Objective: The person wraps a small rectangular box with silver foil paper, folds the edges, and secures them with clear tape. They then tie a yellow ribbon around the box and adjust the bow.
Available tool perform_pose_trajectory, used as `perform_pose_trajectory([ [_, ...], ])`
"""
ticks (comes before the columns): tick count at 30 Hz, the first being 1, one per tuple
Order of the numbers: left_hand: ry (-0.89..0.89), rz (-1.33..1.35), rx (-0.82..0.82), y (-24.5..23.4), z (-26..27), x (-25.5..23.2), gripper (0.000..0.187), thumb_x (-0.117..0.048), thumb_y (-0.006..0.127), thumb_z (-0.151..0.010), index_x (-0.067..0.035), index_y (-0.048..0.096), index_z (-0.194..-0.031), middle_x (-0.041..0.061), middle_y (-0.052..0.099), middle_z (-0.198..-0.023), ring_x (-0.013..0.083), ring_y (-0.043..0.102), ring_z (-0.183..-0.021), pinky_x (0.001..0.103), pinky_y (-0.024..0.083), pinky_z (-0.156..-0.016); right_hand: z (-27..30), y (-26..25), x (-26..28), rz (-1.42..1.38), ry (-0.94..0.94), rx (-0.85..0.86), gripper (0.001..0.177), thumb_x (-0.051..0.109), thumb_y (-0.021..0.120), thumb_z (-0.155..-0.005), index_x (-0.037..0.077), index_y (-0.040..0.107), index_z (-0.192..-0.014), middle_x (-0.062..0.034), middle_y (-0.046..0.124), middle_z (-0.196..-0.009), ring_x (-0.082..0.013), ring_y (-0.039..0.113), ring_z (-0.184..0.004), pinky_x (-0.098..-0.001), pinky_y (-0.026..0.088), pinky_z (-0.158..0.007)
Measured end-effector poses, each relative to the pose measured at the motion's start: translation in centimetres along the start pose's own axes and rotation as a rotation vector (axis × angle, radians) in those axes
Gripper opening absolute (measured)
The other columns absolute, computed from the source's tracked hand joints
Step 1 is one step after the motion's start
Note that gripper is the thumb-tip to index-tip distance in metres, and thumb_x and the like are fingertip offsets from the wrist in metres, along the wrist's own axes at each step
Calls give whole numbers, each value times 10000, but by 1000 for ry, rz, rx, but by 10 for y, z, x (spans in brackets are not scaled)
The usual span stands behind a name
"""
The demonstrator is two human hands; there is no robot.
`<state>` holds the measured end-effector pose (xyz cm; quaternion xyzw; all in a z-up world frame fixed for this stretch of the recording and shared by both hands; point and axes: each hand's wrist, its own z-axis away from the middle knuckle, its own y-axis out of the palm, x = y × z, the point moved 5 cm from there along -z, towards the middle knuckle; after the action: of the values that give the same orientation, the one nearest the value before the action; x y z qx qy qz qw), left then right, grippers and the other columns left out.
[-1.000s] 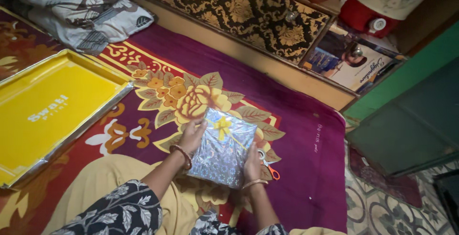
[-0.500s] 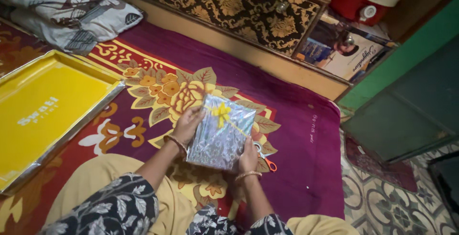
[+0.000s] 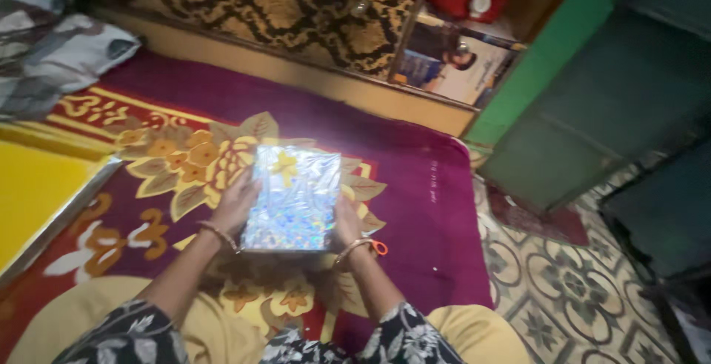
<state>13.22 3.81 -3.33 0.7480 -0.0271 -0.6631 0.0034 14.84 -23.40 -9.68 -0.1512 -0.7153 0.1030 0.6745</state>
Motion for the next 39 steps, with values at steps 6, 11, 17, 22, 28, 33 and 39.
perform_pose_trajectory([
  [6, -43, -64, -17, -1, -5, 30, 543, -344, 490, -1079, -41, 494, -1530, 109, 661, -1280, 137, 599, -1115, 296, 500, -958, 9, 23, -37, 271, -428, -109, 468, 302, 334, -1114, -22, 562, -1364, -220, 624, -1352, -332, 558, -1275, -382, 418, -1113],
  [11, -189, -256, -137, -5, -3, 57, 548, -300, 535, -1023, -155, 477, -1548, 121, 693, -1202, 180, 623, -1066, 342, 501, -933, 29, 39, -45, -459, -22, -24, 508, 235, 440, -1068, 44, 410, -1538, -139, 580, -1239, -259, 526, -1117, -386, 397, -968],
  [17, -96, -664, -135, -17, -15, 85, 566, -366, 562, -1006, -156, 498, -1527, 259, 672, -1226, 377, 629, -1173, 437, 455, -1024, 50, 47, -20, -529, 323, -48, 531, 239, 514, -1055, 90, 390, -1549, -184, 582, -1093, -295, 510, -960, -412, 414, -806],
  [22, -230, -780, -151, -20, -16, 78, 551, -435, 557, -996, -156, 573, -1471, 284, 686, -1180, 424, 639, -1141, 467, 464, -1007, 58, 38, 14, -355, 138, -62, 483, 239, 495, -1039, 73, 430, -1488, -166, 613, -1318, -207, 602, -1162, -283, 478, -936],
  [28, -339, -455, -258, -14, 3, 47, 505, -384, 630, -975, -38, 636, -1343, 193, 714, -1175, 306, 681, -1073, 407, 496, -936, 59, 43, 9, -698, 318, -20, 661, 226, 514, -1009, 76, 214, -1579, -110, 499, -1455, -202, 560, -1193, -341, 495, -957],
  [33, -314, 90, -328, -18, 8, 37, 424, -203, 778, -920, 66, 675, -1230, 186, 684, -1164, 223, 633, -984, 305, 502, -814, 48, 35, -3, -715, 248, -104, 651, 225, 471, -1026, 16, 217, -1587, -149, 526, -1443, -192, 556, -1228, -306, 448, -1016],
  [39, -395, 445, -150, -9, 17, 28, 369, -148, 681, -962, 61, 634, -1262, 141, 727, -1137, 211, 693, -1031, 306, 584, -873, 37, 27, -17, -871, 140, -136, 533, 142, 481, -1048, -73, 354, -1518, -176, 588, -1393, -200, 599, -1218, -306, 473, -1032],
])
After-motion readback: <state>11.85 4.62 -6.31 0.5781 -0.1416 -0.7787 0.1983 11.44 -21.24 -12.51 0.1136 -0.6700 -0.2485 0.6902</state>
